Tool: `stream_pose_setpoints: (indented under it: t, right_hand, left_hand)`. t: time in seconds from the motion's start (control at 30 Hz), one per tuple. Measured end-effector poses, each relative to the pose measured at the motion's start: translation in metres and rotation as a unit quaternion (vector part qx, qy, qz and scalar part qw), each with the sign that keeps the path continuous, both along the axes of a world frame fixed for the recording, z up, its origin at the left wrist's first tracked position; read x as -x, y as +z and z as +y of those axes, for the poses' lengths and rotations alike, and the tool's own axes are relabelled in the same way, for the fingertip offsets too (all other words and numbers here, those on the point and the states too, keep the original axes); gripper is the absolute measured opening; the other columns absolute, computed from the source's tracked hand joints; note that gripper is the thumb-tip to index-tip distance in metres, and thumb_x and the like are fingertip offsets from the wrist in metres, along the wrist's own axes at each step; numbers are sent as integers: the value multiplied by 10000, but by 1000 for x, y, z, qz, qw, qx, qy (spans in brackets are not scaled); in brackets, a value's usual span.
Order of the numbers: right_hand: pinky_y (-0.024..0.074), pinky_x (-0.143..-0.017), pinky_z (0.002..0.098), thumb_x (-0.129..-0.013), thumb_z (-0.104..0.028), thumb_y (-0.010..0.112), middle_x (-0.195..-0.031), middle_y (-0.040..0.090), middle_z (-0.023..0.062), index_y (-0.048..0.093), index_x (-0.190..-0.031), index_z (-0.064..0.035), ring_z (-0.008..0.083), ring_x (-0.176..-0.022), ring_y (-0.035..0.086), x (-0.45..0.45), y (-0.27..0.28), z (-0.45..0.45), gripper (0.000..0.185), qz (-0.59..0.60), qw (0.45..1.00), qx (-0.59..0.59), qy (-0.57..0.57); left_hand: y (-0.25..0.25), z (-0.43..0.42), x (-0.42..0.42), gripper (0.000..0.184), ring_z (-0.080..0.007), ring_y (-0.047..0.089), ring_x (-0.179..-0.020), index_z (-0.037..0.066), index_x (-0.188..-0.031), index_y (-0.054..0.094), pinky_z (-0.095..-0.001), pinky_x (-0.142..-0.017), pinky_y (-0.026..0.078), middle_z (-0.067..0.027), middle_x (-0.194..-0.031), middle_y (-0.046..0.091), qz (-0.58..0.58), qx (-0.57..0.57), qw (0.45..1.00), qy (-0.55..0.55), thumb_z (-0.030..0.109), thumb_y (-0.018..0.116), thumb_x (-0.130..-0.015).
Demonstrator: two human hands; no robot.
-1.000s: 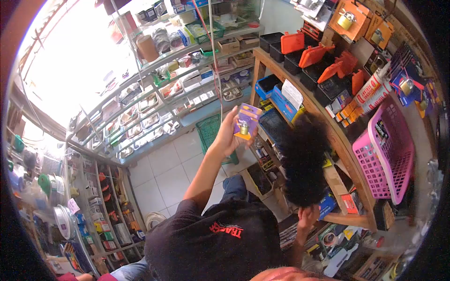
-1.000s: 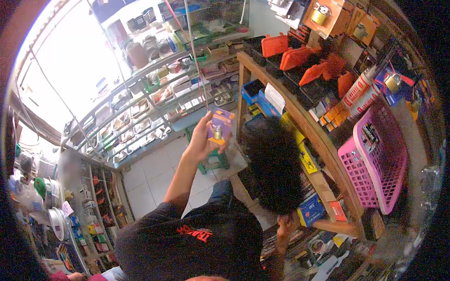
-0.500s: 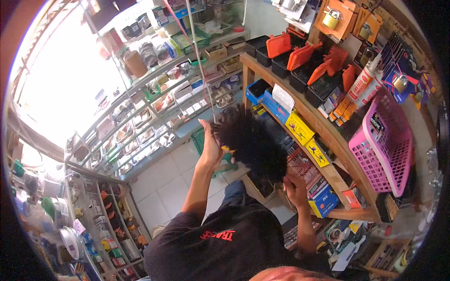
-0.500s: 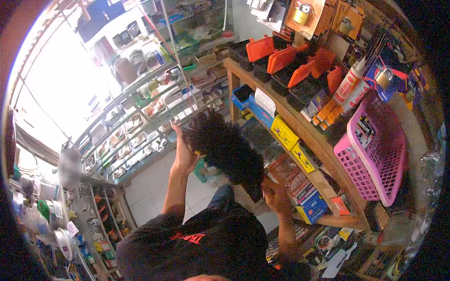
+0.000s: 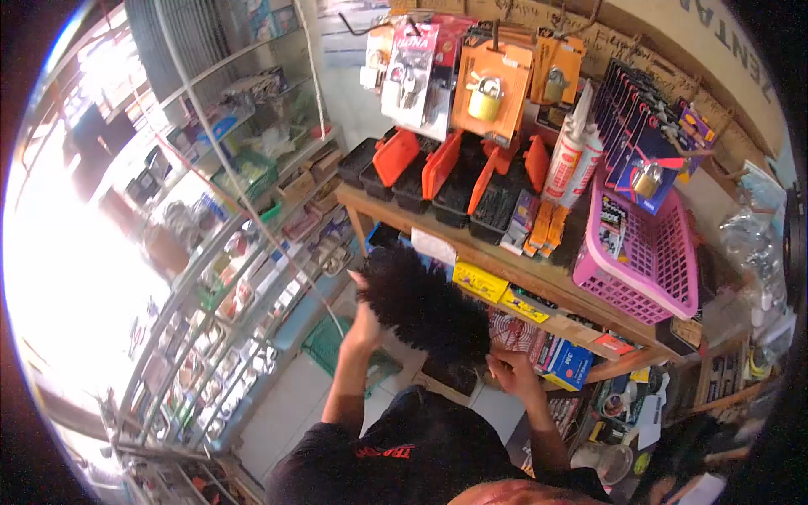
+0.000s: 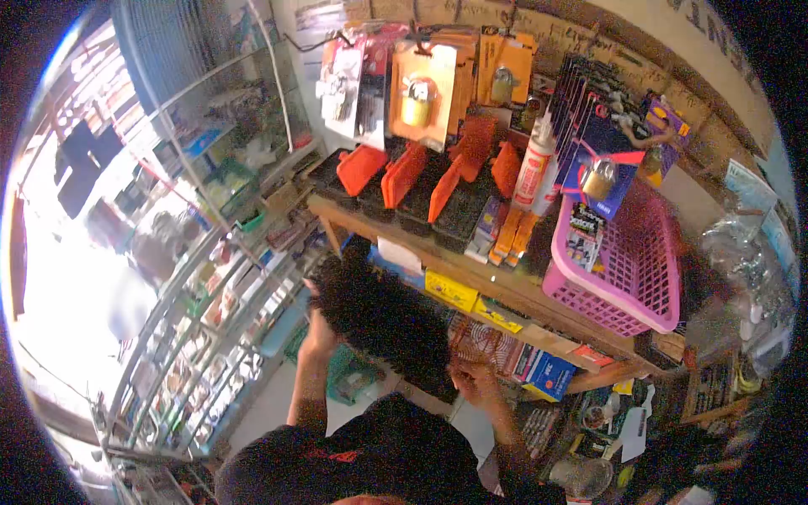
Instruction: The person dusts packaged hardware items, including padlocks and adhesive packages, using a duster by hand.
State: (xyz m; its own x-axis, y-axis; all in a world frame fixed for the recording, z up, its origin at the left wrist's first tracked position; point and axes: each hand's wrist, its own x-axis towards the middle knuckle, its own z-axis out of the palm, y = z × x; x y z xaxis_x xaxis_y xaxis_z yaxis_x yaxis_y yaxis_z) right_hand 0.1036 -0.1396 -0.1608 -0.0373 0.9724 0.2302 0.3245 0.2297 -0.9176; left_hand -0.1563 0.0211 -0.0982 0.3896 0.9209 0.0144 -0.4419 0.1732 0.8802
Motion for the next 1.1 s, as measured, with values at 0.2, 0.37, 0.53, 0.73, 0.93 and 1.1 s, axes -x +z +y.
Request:
stream_pose_setpoints:
  t: [0.2,0.37,0.53,0.73,0.93,1.1]
  right_hand:
    - [341,-478,246,-948,-142,549,-557,495,12,548,-714,20,62,-517,449,19,21,24,284,17,996,38,-84]
    - [334,-485,244,-943,-138,546,-541,486,8,543,-708,12,58,-515,441,27,30,33,279,28,987,91,-127]
    - [338,-485,245,-941,-129,545,-547,486,1,519,-680,-2,62,-513,445,46,28,56,291,-9,990,83,-118]
    - [317,-479,230,-948,-155,548,-554,471,-13,498,-672,-18,49,-514,429,67,8,58,312,64,976,153,-138]
    - [294,-480,225,-959,-190,538,-565,465,-13,497,-681,-28,46,-520,415,59,14,71,325,34,983,138,-116]
    - [316,-493,236,-955,-179,541,-574,472,-10,500,-695,-10,58,-528,430,63,27,86,312,34,987,121,-101]
  left_hand:
    - [-17,33,-8,851,-253,332,-1347,17,-1464,244,-390,-1112,280,-138,-1491,303,58,-68,995,-42,675,219,-925]
    - [41,74,11,927,-261,376,-1321,17,-1466,236,-398,-1100,310,-132,-1468,344,-113,81,987,-86,736,164,-885]
    - [-31,73,19,905,-252,348,-1343,35,-1480,211,-372,-1112,286,-111,-1490,310,134,-69,986,-74,723,163,-894]
    - [-6,124,29,841,-269,276,-1374,138,-1506,133,-397,-1118,247,-107,-1525,234,13,195,978,-67,719,134,-898]
    - [-10,136,44,873,-312,175,-1413,139,-1517,44,-432,-1135,199,-125,-1555,143,-42,105,985,-130,737,112,-884]
    - [-71,118,30,876,-297,260,-1384,73,-1502,126,-398,-1125,237,-127,-1528,221,92,-45,994,27,712,111,-904]
